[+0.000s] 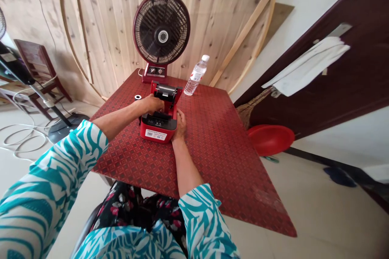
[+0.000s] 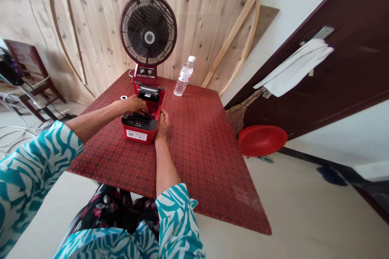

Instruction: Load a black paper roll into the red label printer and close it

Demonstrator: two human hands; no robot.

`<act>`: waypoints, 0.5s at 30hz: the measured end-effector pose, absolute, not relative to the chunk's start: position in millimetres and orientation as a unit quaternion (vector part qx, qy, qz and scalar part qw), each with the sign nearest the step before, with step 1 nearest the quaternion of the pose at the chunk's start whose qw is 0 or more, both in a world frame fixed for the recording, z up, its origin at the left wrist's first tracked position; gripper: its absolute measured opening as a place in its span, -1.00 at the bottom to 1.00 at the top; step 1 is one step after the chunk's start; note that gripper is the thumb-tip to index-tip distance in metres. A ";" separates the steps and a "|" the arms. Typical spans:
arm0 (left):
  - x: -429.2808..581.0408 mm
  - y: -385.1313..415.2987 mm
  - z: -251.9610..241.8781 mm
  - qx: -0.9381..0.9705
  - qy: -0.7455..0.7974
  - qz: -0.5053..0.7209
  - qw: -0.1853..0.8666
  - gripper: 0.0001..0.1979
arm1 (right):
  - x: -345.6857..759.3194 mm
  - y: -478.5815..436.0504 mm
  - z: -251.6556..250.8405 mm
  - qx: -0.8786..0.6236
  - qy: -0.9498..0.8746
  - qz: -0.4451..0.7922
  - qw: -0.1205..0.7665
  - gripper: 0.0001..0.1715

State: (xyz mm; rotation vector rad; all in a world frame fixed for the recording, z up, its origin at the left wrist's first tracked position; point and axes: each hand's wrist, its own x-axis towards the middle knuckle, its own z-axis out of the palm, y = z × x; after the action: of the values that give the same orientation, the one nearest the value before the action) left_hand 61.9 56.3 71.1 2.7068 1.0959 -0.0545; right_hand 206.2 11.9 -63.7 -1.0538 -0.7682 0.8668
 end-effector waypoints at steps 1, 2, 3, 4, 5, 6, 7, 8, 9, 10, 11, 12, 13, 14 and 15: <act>57.5 55.0 70.7 0.919 0.365 0.010 0.149 -0.87 | 206.1 11.4 -63.5 -0.476 -0.346 0.389 0.709 -0.64; 52.1 52.4 69.5 0.912 0.358 0.056 0.191 -0.86 | 206.1 10.9 -63.2 -0.477 -0.345 0.388 0.709 -0.65; 46.1 48.6 67.1 0.898 0.358 0.117 0.230 -0.83 | 206.0 10.4 -62.9 -0.477 -0.345 0.389 0.709 -0.65; 40.0 44.1 63.4 0.874 0.364 0.190 0.259 -0.79 | 205.9 10.0 -62.6 -0.476 -0.344 0.390 0.709 -0.64; 34.3 39.5 58.2 0.840 0.386 0.269 0.270 -0.74 | 205.8 9.6 -62.3 -0.475 -0.344 0.392 0.709 -0.64; 29.3 35.4 52.0 0.800 0.414 0.344 0.265 -0.69 | 205.8 9.2 -62.2 -0.474 -0.343 0.395 0.709 -0.63; 25.7 32.4 45.5 0.757 0.442 0.408 0.254 -0.64 | 205.8 8.9 -62.2 -0.473 -0.341 0.396 0.709 -0.62; 23.6 31.1 39.3 0.717 0.462 0.461 0.243 -0.61 | 206.0 8.7 -62.5 -0.472 -0.337 0.397 0.711 -0.61; 23.1 31.4 34.1 0.687 0.472 0.500 0.235 -0.58 | 206.2 8.5 -62.8 -0.472 -0.334 0.397 0.713 -0.61; 23.9 33.5 30.6 0.668 0.471 0.526 0.233 -0.55 | 206.6 8.4 -63.3 -0.472 -0.332 0.396 0.714 -0.60; 25.7 36.8 28.9 0.663 0.461 0.540 0.238 -0.51 | 207.1 8.3 -63.9 -0.472 -0.332 0.395 0.715 -0.60; 28.0 41.0 29.0 0.667 0.447 0.543 0.247 -0.46 | 207.6 8.4 -64.6 -0.472 -0.334 0.393 0.716 -0.60; 30.2 45.5 30.5 0.675 0.432 0.538 0.262 -0.42 | 208.2 8.6 -65.4 -0.472 -0.337 0.389 0.715 -0.60; 31.9 49.6 32.8 0.683 0.419 0.528 0.280 -0.39 | 208.9 9.0 -66.3 -0.472 -0.342 0.386 0.715 -0.61; 32.9 52.8 35.3 0.689 0.411 0.517 0.297 -0.36 | 209.6 9.5 -67.2 -0.472 -0.347 0.383 0.714 -0.61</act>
State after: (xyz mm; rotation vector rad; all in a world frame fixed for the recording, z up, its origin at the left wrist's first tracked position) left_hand 32.9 52.8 35.3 1.8325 1.0928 1.3737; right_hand 209.6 9.5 -67.2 -1.0467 -0.7680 0.8487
